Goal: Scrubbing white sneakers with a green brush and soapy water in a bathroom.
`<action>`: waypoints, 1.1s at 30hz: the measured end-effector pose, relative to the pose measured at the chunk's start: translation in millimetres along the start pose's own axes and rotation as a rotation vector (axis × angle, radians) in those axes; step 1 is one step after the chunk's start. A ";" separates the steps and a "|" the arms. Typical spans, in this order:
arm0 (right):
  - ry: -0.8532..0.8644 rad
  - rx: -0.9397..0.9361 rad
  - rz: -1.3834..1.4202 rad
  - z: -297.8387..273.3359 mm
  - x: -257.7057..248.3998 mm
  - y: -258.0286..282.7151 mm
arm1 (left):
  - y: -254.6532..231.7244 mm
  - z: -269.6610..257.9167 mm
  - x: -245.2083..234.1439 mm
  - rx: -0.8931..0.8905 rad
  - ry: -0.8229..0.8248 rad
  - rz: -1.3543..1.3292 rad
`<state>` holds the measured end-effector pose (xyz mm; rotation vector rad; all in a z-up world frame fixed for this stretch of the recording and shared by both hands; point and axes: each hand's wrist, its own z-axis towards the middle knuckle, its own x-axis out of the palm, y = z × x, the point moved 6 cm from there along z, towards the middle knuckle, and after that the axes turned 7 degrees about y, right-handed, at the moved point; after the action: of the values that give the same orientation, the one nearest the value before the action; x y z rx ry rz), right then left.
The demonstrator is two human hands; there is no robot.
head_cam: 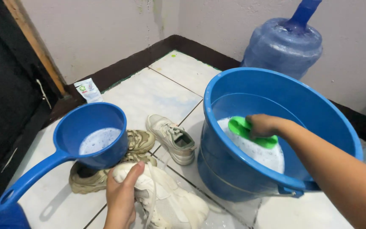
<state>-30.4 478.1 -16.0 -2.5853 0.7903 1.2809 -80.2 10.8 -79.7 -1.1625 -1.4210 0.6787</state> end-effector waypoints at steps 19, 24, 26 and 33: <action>0.606 0.009 0.550 119.1 127.8 -28.0 | 2.5 -10.6 -42.2 -0.120 -0.337 -0.091; 0.439 -0.262 0.859 45.0 11.6 11.5 | 28.4 -14.3 -55.1 -0.177 -0.382 -0.027; 0.113 -0.405 1.202 -20.2 -46.6 43.5 | 47.8 -6.2 -67.3 -0.039 -0.329 0.009; 0.099 -1.030 1.218 -182.5 -28.7 167.1 | 54.7 -31.4 -74.8 -0.068 -0.235 0.171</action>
<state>-4.1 282.6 136.1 -2.7884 2.5140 2.3041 -43.3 -44.9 -151.2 -1.3013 -1.5618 0.9179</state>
